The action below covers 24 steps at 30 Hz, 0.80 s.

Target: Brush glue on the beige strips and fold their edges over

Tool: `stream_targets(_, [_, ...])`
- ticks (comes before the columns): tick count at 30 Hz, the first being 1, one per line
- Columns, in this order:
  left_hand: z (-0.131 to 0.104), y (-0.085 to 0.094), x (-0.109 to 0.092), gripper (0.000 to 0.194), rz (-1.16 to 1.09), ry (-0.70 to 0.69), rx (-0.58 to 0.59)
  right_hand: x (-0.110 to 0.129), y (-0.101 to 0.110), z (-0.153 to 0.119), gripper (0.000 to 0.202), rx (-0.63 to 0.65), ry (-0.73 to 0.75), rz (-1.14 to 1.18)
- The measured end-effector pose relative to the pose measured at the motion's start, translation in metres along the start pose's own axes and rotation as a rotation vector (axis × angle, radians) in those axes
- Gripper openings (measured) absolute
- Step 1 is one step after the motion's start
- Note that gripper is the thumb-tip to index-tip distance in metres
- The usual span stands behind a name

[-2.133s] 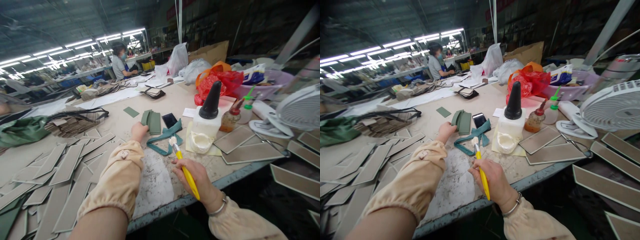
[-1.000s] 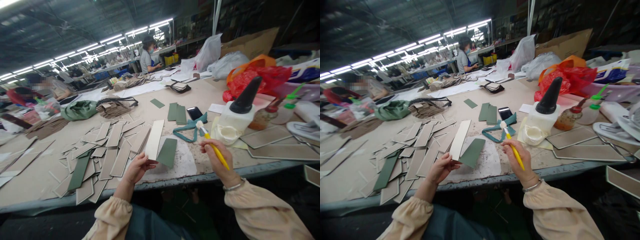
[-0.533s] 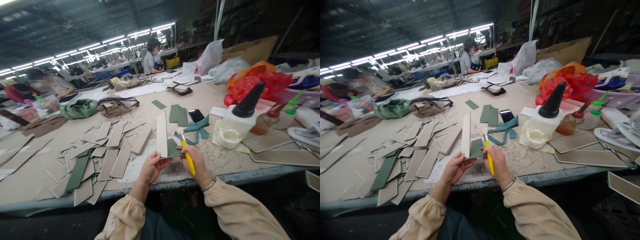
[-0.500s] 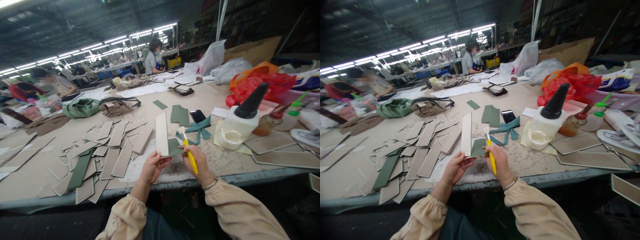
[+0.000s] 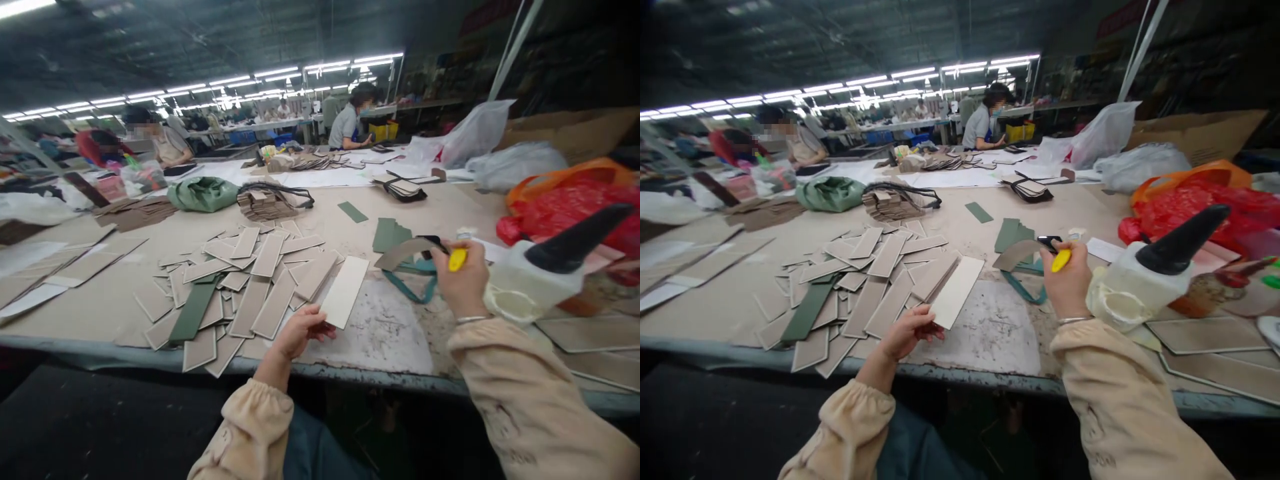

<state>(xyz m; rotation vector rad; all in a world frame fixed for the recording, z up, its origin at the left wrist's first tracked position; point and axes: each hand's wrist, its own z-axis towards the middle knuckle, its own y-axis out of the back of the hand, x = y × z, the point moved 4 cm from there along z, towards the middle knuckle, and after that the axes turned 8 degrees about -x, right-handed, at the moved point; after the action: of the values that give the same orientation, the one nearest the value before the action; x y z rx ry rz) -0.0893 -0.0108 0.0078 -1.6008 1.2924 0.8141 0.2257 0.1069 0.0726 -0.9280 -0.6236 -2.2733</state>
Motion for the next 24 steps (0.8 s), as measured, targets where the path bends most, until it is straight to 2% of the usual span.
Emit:
stream_targets(2, [-0.002,0.006,0.0,0.037,0.069,0.011,0.029,0.005,0.007,0.003,0.032,-0.012,0.114,-0.131])
stream_targets(4, [-0.005,0.007,0.002,0.034,0.156,0.036,0.11,0.012,0.018,-0.008,0.026,0.028,0.219,-0.162])
stream_targets(7, [-0.009,-0.005,0.011,0.031,0.314,0.103,0.269,0.026,0.036,-0.04,0.019,0.166,0.406,-0.128])
stream_targets(10, [-0.006,-0.02,0.018,0.022,0.551,0.102,0.323,0.039,0.057,-0.073,0.018,0.257,0.474,-0.068])
stream_targets(12, [0.0,-0.028,0.018,0.019,0.74,0.032,0.281,0.043,0.07,-0.086,0.019,0.272,0.394,-0.02])
stream_targets(16, [0.017,-0.038,0.01,0.016,1.097,-0.267,0.063,0.043,0.085,-0.102,0.014,0.348,0.202,0.063])
stream_targets(18, [0.021,-0.04,0.008,0.013,1.171,-0.366,-0.031,0.037,0.085,-0.107,0.013,0.417,0.096,0.115])
stream_targets(20, [0.02,-0.041,0.008,0.019,1.178,-0.443,-0.093,0.027,0.082,-0.11,0.019,0.468,-0.068,0.155])
stream_targets(22, [0.013,-0.042,0.009,0.018,1.176,-0.572,-0.098,0.017,0.076,-0.113,0.022,0.483,-0.261,0.224])
stream_targets(24, [0.001,-0.045,0.013,0.011,1.166,-0.709,-0.006,0.01,0.071,-0.115,0.023,0.487,-0.427,0.33])
